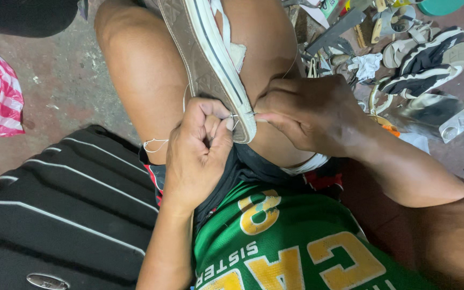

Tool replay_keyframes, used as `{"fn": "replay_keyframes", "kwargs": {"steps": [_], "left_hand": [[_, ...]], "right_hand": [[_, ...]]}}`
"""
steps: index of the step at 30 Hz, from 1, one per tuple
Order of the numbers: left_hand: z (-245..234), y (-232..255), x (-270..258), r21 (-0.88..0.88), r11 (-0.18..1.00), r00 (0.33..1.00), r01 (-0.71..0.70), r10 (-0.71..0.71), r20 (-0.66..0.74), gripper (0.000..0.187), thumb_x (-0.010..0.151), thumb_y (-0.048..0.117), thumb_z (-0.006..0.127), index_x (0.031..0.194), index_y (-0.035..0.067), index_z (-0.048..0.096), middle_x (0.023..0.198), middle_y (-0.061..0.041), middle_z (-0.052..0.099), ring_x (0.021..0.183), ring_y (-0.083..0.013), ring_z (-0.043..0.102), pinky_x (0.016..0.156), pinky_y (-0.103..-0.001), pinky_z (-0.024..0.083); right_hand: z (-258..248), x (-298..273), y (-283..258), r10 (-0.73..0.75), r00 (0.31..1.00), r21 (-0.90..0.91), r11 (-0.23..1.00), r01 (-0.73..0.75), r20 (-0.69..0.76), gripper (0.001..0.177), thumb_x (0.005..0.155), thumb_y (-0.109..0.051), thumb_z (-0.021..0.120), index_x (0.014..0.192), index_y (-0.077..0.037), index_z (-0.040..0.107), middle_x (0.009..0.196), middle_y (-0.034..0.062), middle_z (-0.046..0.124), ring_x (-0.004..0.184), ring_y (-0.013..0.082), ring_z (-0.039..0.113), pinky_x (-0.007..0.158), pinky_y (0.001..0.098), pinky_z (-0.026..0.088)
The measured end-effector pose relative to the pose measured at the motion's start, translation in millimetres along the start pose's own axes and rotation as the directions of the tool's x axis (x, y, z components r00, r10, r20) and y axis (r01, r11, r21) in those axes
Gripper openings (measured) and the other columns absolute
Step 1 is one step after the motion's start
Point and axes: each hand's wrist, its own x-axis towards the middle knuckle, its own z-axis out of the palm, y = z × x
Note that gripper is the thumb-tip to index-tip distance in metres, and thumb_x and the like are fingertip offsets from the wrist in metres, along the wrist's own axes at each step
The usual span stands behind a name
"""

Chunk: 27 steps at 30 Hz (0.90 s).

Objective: The person sits on the floor and sews a white slip-on shoe using a needle and white thread. They repeatedly push the needle through the shoe's sole and upper, pulling the thread tight to secure the parts together.

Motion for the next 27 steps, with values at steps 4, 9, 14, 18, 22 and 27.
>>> {"fn": "replay_keyframes", "kwargs": {"steps": [4, 9, 14, 18, 22, 27], "left_hand": [[3.4, -9.4, -0.7, -0.160, 0.987, 0.999, 0.034, -0.038, -0.022, 0.015, 0.102, -0.001, 0.060, 0.112, 0.004, 0.050, 0.065, 0.005, 0.044, 0.060, -0.0023, 0.038, 0.056, -0.023, 0.035], [4.4, -21.6, -3.0, -0.305, 0.951, 0.999, 0.040, -0.041, 0.004, 0.018, 0.105, -0.004, 0.056, 0.116, 0.004, 0.044, 0.069, 0.007, 0.042, 0.061, -0.0011, 0.035, 0.055, -0.023, 0.028], [-5.4, -26.0, -1.9, -0.553, 0.829, 0.994, 0.079, -0.026, 0.104, 0.015, 0.109, 0.000, 0.051, 0.122, 0.005, 0.044, 0.076, 0.002, 0.050, 0.063, -0.0022, 0.040, 0.055, -0.020, 0.032], [-10.4, -29.2, 0.0, -0.665, 0.735, 0.986, 0.130, -0.024, 0.166, 0.018, 0.108, 0.002, 0.049, 0.125, 0.005, 0.043, 0.085, -0.001, 0.053, 0.065, -0.0040, 0.044, 0.054, -0.018, 0.038], [-8.1, -29.1, 3.5, -0.682, 0.717, 0.982, 0.141, -0.013, 0.189, 0.017, 0.108, 0.001, 0.049, 0.123, 0.006, 0.042, 0.082, -0.002, 0.053, 0.063, -0.0042, 0.044, 0.053, -0.018, 0.037], [-6.8, -25.7, 5.3, -0.646, 0.744, 0.980, 0.171, -0.062, 0.188, 0.014, 0.106, -0.001, 0.051, 0.114, 0.007, 0.041, 0.078, 0.000, 0.053, 0.057, -0.0030, 0.041, 0.050, -0.018, 0.035]], "right_hand": [[-1.0, -0.7, -8.5, 0.043, 0.998, -0.089, 0.995, -0.038, 0.052, 0.007, 0.095, -0.010, 0.072, 0.096, -0.006, 0.067, 0.088, 0.0072, 0.068, 0.072, 0.0256, 0.068, 0.063, 0.0383, 0.052], [-1.7, -3.0, -21.4, 0.082, 0.994, -0.148, 0.986, -0.070, 0.078, 0.012, 0.094, -0.004, 0.064, 0.105, -0.002, 0.059, 0.095, 0.0148, 0.064, 0.081, 0.0294, 0.068, 0.068, 0.0402, 0.054], [-7.0, 4.0, -8.6, 0.084, 0.982, 0.007, 0.996, -0.086, 0.168, 0.011, 0.098, -0.007, 0.064, 0.109, -0.008, 0.065, 0.088, 0.0083, 0.065, 0.072, 0.0257, 0.066, 0.061, 0.0387, 0.052], [-5.9, 0.8, -2.1, 0.064, 0.990, 0.047, 0.996, -0.070, 0.122, 0.012, 0.099, -0.009, 0.066, 0.111, -0.010, 0.066, 0.091, 0.0072, 0.067, 0.075, 0.0254, 0.067, 0.063, 0.0382, 0.052], [-1.0, -3.1, 2.8, 0.070, 0.990, 0.106, 0.991, -0.083, 0.120, 0.013, 0.097, -0.006, 0.067, 0.110, -0.009, 0.067, 0.089, 0.0060, 0.067, 0.075, 0.0227, 0.068, 0.063, 0.0360, 0.053], [1.3, -2.9, 3.0, 0.070, 0.994, 0.098, 0.992, -0.078, 0.081, 0.012, 0.096, -0.005, 0.069, 0.107, -0.010, 0.068, 0.089, 0.0055, 0.068, 0.075, 0.0231, 0.069, 0.063, 0.0355, 0.053]]}}
